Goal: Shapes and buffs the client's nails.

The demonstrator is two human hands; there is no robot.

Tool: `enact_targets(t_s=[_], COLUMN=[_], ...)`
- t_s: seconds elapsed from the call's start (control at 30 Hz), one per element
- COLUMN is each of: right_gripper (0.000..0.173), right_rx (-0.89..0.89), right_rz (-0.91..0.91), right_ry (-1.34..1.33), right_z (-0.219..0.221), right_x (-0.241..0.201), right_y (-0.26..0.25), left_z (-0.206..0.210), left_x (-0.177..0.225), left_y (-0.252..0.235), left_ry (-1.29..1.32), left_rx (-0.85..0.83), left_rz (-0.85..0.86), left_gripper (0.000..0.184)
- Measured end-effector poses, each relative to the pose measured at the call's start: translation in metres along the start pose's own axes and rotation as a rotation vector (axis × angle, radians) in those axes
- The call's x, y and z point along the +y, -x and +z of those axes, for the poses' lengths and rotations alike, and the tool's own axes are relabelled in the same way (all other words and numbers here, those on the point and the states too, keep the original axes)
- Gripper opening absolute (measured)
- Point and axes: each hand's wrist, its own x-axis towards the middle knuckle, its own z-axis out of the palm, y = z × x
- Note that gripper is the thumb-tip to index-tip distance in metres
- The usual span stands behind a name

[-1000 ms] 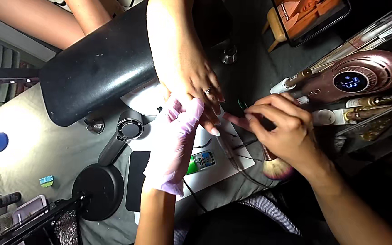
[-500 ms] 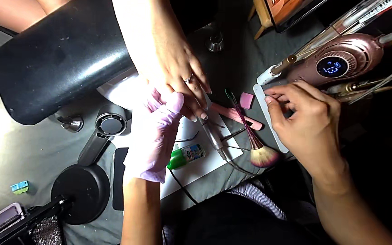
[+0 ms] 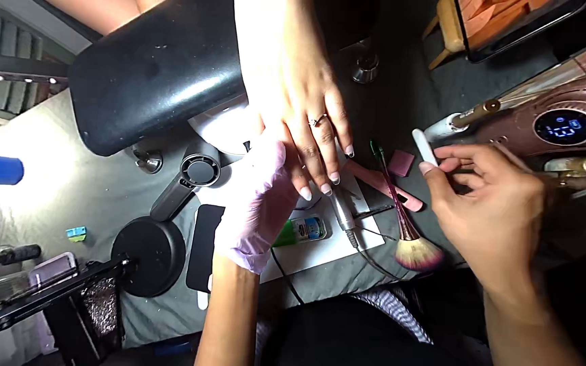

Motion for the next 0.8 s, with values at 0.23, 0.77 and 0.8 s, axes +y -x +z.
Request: enact_targets(t_s=[0.23, 0.77, 0.8], right_gripper=[0.018, 0.022, 0.02], right_rx=[-0.183, 0.094, 0.141], right_rz=[-0.228, -0.423, -0.455], right_ry=[-0.894, -0.537, -0.47], right_z=[0.003, 0.014, 0.016], right_x=[-0.059, -0.067, -0.061], right_y=[-0.034, -0.014, -0.006], left_z=[0.007, 0.016, 0.016], left_x=[0.002, -0.002, -0.004], left_y=[0.017, 0.025, 0.024], left_ry=[-0.138, -0.02, 0.024], left_rx=[0.151, 0.108, 0.097], left_rz=[-0.047, -0.09, -0.086], left_gripper=[0.026, 0.024, 0.025])
